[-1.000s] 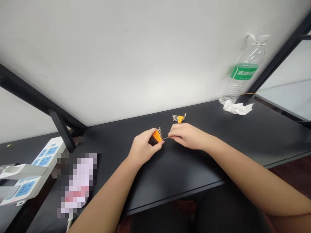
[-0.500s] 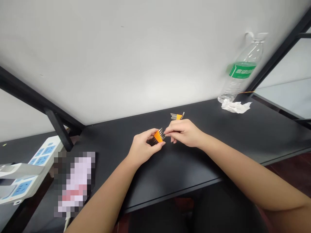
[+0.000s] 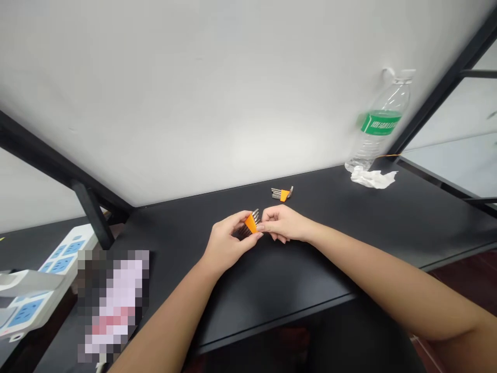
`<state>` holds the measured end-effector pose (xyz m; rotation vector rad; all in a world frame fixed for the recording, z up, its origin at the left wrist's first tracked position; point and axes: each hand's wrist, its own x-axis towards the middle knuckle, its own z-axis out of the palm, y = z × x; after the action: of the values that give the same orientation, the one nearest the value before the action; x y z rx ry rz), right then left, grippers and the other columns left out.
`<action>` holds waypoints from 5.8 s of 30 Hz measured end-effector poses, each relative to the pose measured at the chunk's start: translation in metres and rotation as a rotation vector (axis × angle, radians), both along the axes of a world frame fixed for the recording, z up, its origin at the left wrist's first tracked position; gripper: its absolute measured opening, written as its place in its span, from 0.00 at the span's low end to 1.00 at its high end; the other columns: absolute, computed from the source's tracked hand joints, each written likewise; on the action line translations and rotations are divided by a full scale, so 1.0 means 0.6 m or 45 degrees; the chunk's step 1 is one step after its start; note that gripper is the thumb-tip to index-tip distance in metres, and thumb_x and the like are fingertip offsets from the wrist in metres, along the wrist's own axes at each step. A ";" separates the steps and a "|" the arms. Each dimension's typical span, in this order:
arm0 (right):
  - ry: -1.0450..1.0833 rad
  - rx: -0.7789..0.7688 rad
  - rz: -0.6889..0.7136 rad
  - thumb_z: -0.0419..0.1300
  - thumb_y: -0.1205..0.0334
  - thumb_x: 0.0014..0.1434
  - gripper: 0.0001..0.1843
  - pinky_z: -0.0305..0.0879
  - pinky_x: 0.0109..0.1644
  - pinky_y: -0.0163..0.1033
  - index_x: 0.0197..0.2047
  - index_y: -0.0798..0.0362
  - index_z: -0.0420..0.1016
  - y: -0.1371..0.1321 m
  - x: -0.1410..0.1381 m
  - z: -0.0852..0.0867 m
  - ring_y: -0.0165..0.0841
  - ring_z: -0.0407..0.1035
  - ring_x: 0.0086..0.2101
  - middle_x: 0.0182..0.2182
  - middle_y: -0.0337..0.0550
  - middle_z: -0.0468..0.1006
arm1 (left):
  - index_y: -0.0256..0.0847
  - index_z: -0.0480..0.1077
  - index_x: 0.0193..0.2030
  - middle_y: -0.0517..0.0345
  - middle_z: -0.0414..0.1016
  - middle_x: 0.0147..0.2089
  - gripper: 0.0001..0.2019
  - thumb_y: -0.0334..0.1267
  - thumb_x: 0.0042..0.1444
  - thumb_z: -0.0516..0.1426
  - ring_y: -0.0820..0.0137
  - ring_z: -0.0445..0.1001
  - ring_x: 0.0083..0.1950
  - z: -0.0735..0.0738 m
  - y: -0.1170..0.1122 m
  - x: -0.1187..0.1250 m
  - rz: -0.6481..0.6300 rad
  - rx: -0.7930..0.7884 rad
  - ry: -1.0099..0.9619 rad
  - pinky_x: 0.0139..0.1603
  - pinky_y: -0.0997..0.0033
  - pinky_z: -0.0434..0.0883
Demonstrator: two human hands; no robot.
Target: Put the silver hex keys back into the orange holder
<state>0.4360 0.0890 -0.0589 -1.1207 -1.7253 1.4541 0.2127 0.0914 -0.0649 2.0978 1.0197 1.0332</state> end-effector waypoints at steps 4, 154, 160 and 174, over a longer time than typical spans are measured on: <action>-0.342 0.681 -0.510 0.62 0.51 0.65 0.15 0.68 0.38 0.38 0.33 0.53 0.77 0.024 0.052 0.014 0.32 0.71 0.31 0.30 0.41 0.79 | 0.46 0.73 0.58 0.53 0.82 0.51 0.22 0.45 0.58 0.65 0.61 0.81 0.47 -0.005 0.023 -0.015 0.105 0.189 0.369 0.52 0.60 0.79; -0.927 0.711 -0.155 0.63 0.53 0.65 0.19 0.65 0.60 0.49 0.57 0.49 0.77 0.049 0.110 -0.002 0.44 0.67 0.55 0.57 0.51 0.71 | 0.44 0.74 0.43 0.55 0.77 0.45 0.15 0.48 0.54 0.68 0.60 0.74 0.47 0.013 0.012 -0.008 -0.143 -0.011 0.728 0.49 0.60 0.71; -1.197 0.386 0.039 0.65 0.66 0.54 0.11 0.65 0.39 0.37 0.43 0.50 0.79 0.024 0.186 0.054 0.35 0.71 0.36 0.41 0.44 0.75 | 0.43 0.75 0.44 0.54 0.77 0.46 0.15 0.47 0.54 0.68 0.60 0.73 0.48 0.012 0.013 -0.009 -0.152 -0.031 0.739 0.50 0.59 0.71; -1.243 0.442 -0.188 0.62 0.60 0.63 0.13 0.57 0.34 0.35 0.51 0.49 0.74 0.028 0.076 0.017 0.35 0.72 0.35 0.42 0.44 0.81 | 0.43 0.75 0.43 0.54 0.77 0.46 0.15 0.48 0.54 0.67 0.60 0.73 0.48 0.017 0.010 -0.007 -0.138 -0.045 0.743 0.48 0.61 0.71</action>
<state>0.4815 0.1059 -0.0489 -1.8599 -2.3125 0.4481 0.2087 0.0976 -0.0548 2.4535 1.1559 0.3405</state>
